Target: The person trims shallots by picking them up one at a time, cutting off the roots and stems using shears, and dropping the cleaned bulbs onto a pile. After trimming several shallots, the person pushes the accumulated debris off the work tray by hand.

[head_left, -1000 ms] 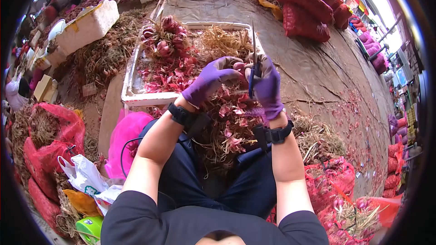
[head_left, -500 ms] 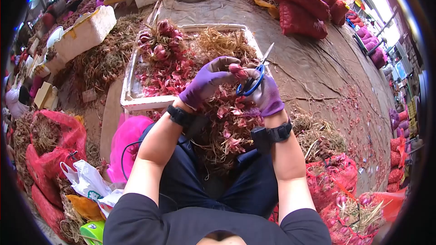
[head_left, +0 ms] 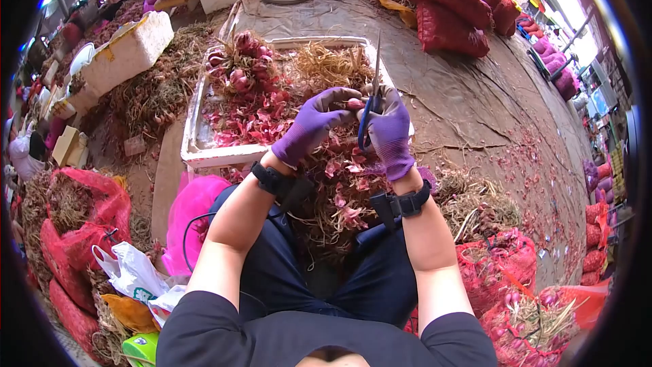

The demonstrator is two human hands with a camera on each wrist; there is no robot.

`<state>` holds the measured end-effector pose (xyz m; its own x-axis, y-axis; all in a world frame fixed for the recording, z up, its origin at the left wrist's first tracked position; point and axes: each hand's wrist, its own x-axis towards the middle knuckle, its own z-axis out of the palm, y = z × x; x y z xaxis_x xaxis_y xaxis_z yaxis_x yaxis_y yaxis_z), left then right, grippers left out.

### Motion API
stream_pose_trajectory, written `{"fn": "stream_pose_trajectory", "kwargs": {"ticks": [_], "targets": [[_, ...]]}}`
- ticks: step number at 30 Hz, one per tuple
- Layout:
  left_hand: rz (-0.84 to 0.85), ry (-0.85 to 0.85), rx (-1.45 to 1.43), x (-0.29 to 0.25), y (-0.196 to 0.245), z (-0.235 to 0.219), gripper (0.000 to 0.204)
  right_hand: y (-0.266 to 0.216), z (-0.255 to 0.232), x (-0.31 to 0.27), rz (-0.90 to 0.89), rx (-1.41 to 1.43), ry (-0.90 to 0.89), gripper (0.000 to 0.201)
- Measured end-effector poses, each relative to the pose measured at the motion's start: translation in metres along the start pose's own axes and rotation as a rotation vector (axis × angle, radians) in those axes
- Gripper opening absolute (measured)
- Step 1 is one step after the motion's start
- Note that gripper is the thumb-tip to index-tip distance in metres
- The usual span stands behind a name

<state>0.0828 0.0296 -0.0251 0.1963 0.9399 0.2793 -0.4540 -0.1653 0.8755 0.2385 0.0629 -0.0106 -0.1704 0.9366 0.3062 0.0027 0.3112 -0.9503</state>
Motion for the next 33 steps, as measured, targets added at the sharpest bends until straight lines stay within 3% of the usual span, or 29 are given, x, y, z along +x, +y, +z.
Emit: {"fn": "stream_pose_trajectory", "kwargs": {"ticks": [9,12,15,16,17,19,20,21,23,25,28,33], "targets": [[-0.013,-0.025,-0.077,-0.001,0.002,0.001,0.035,-0.004,-0.015,0.006,0.164,0.304,0.013,0.036],[-0.006,-0.050,-0.071,0.001,-0.003,-0.006,0.036,-0.020,-0.021,0.005,0.364,0.540,-0.091,0.036],[0.004,-0.194,-0.205,0.002,-0.001,-0.008,0.036,-0.008,-0.025,0.009,0.444,0.557,-0.085,0.031],[0.030,-0.196,-0.267,0.002,0.001,-0.007,0.037,0.000,-0.018,0.008,0.297,0.371,0.056,0.027],[0.050,-0.202,-0.327,0.002,0.003,-0.007,0.037,0.007,-0.021,0.010,0.296,0.375,0.064,0.027],[0.005,-0.159,-0.308,0.001,0.001,-0.012,0.037,0.018,-0.027,0.018,0.216,-0.166,0.138,0.027],[-0.026,-0.108,-0.292,0.001,-0.001,-0.016,0.036,0.002,-0.021,0.013,0.283,0.068,0.127,0.029],[-0.050,-0.054,-0.277,0.003,-0.002,-0.019,0.036,-0.009,-0.016,0.011,0.276,0.065,0.124,0.029],[0.002,-0.042,-0.273,0.005,-0.004,-0.017,0.035,-0.021,-0.009,0.005,0.288,0.388,-0.044,0.030],[-0.077,0.093,-0.100,0.002,-0.004,-0.011,0.034,-0.004,-0.007,0.008,0.219,0.231,-0.052,0.030],[-0.023,0.104,-0.095,0.001,-0.003,-0.007,0.033,-0.010,0.002,-0.002,0.128,0.240,-0.151,0.036],[-0.004,0.117,-0.079,0.003,-0.012,-0.019,0.035,-0.006,0.006,-0.005,0.137,0.387,-0.081,0.042]]}}
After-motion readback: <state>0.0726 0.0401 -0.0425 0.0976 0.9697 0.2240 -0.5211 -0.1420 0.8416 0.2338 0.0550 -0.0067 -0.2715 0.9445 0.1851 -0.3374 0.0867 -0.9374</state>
